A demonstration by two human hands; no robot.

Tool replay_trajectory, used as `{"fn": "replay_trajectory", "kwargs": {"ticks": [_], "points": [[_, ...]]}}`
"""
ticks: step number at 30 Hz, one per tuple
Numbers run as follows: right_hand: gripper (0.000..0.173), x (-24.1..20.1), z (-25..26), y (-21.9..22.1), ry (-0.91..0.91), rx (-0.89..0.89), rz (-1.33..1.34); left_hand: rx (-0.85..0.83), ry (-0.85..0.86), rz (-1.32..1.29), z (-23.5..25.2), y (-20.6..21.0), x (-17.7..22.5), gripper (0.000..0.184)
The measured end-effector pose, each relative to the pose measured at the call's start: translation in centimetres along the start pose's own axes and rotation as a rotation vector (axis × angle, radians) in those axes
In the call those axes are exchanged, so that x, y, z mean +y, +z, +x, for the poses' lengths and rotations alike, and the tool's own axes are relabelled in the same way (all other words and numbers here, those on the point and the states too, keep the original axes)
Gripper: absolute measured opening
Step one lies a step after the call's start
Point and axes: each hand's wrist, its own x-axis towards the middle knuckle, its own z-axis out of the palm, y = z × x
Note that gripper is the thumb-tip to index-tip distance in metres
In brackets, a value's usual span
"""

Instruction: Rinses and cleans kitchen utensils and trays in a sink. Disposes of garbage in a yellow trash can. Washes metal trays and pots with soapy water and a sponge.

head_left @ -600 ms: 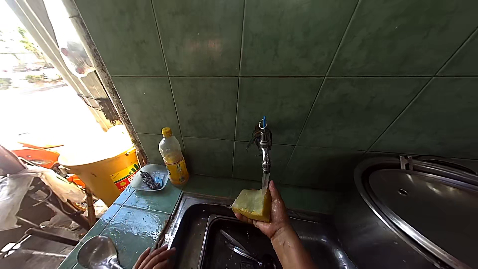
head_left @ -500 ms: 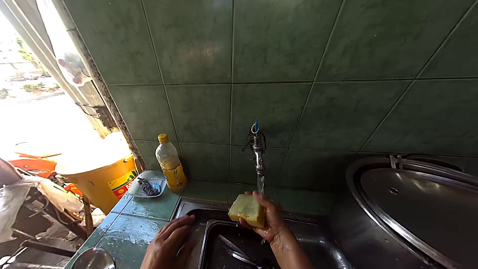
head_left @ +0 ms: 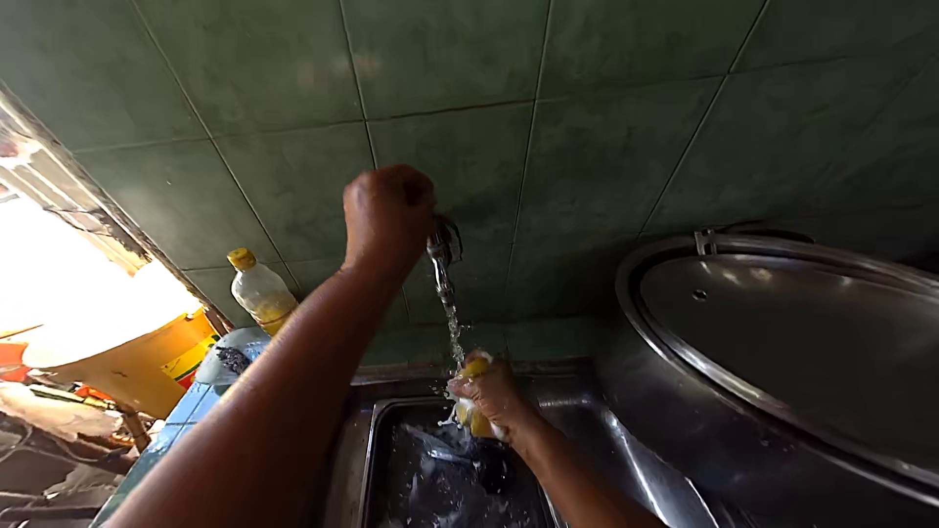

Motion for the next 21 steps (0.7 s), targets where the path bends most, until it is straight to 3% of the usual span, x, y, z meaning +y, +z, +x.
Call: {"fn": "replay_trajectory", "kwargs": {"ticks": [4,6,8,9,11,13,14,16,18,20,21], "points": [[0.028,3.2,-3.2,-4.7,-0.005,-0.146,-0.408,-0.069,0.155,-0.097,0.7,0.4,-2.1,0.019],[0.044,4.8,-5.3,-7.7,0.047,-0.243,-0.686,-0.091,0.183,-0.221,1.3,0.6,-3.2,0.014],[0.068,6.1,-7.6,-10.1,0.201,-0.245,-0.913,-0.113,0.138,-0.319,1.7,0.6,-3.7,0.004],[0.077,6.6,-8.7,-11.1,0.278,-0.225,-1.015,-0.141,0.110,-0.380,2.0,0.7,-4.0,0.008],[0.084,8.0,-10.9,-12.6,0.399,-0.203,-1.180,-0.192,0.082,-0.523,2.7,0.9,-4.8,0.014],[0.089,10.1,-13.5,-13.2,0.496,-0.269,-1.312,-0.111,0.110,-0.591,2.3,1.3,-5.2,0.012],[0.092,11.4,-14.9,-13.1,0.522,-0.310,-1.367,0.008,0.150,-0.494,1.1,1.8,-5.3,0.006],[0.091,13.6,-16.9,-12.8,0.520,-0.347,-1.473,0.205,0.186,-0.230,-3.2,4.0,-5.9,0.029],[0.087,14.2,-17.0,-13.0,0.478,-0.334,-1.503,0.117,0.123,-0.138,-10.1,7.7,-7.5,0.049],[0.086,14.2,-16.5,-13.4,0.438,-0.357,-1.504,-0.128,0.056,-0.111,-17.6,12.3,-10.1,0.046],[0.087,14.2,-16.4,-13.5,0.415,-0.365,-1.506,-0.327,0.004,-0.066,-20.8,14.1,-11.2,0.042]]}}
